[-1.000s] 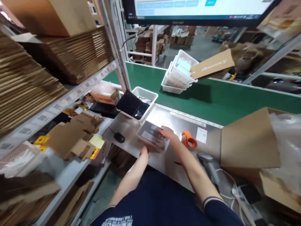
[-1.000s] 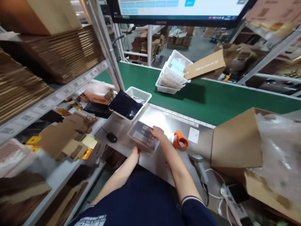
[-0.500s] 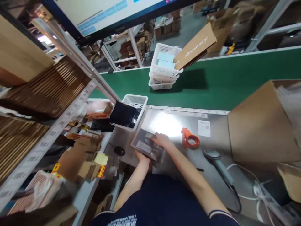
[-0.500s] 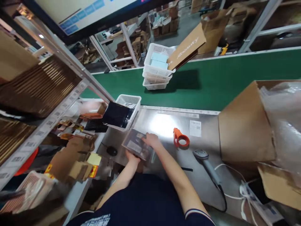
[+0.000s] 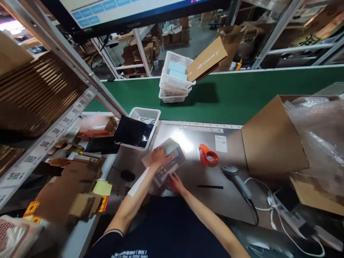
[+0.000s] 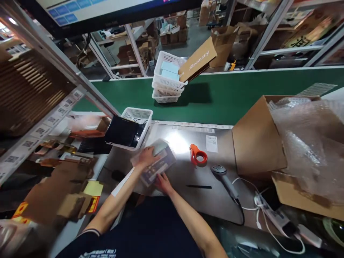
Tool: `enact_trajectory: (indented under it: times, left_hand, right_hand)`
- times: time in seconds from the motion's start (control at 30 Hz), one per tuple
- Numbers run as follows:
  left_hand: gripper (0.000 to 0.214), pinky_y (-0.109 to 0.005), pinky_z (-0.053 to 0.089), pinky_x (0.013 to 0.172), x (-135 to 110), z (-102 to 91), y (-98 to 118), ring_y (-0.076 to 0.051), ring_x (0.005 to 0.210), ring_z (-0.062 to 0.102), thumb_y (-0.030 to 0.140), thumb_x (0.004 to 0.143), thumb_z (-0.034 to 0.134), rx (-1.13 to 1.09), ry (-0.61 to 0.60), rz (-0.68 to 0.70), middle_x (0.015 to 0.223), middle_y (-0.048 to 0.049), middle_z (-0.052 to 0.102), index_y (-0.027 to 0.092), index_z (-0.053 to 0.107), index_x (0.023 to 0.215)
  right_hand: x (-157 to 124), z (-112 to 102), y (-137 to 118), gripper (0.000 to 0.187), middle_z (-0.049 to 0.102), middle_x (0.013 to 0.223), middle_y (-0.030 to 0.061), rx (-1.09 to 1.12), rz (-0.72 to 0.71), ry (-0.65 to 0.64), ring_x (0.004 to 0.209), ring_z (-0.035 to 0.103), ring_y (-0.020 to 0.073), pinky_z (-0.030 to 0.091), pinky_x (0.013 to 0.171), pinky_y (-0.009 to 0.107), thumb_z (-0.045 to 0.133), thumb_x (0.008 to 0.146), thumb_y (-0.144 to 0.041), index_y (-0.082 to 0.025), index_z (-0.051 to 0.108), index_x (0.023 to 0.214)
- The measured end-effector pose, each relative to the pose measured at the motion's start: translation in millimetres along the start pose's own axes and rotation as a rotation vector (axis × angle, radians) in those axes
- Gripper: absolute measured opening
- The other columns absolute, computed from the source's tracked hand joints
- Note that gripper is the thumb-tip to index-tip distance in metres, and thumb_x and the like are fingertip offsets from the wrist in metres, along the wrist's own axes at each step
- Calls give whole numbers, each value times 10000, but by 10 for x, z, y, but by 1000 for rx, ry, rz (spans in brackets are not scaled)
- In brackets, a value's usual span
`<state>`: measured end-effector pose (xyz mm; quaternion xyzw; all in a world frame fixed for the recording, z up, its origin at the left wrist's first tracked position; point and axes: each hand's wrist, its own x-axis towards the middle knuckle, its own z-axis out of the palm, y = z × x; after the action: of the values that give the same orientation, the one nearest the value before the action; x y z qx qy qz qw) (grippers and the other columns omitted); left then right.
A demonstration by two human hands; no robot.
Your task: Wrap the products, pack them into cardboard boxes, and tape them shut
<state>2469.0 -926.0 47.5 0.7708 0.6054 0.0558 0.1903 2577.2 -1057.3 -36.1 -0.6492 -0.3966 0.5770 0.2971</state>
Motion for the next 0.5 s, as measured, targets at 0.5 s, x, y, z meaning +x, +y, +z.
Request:
enact_trajectory:
  times: [0.5]
  left_hand:
    - [885,-538,389,1212,-899,559,56,-403,1463,448,379,810,756,183,188,178,1563,-205,507,85,412,1571]
  right_hand:
    - [347,-1789,-193,350,666,1269,282,-681,69,498,1366,493,425,300,1156,580,633,883,-375,-87,736,1054]
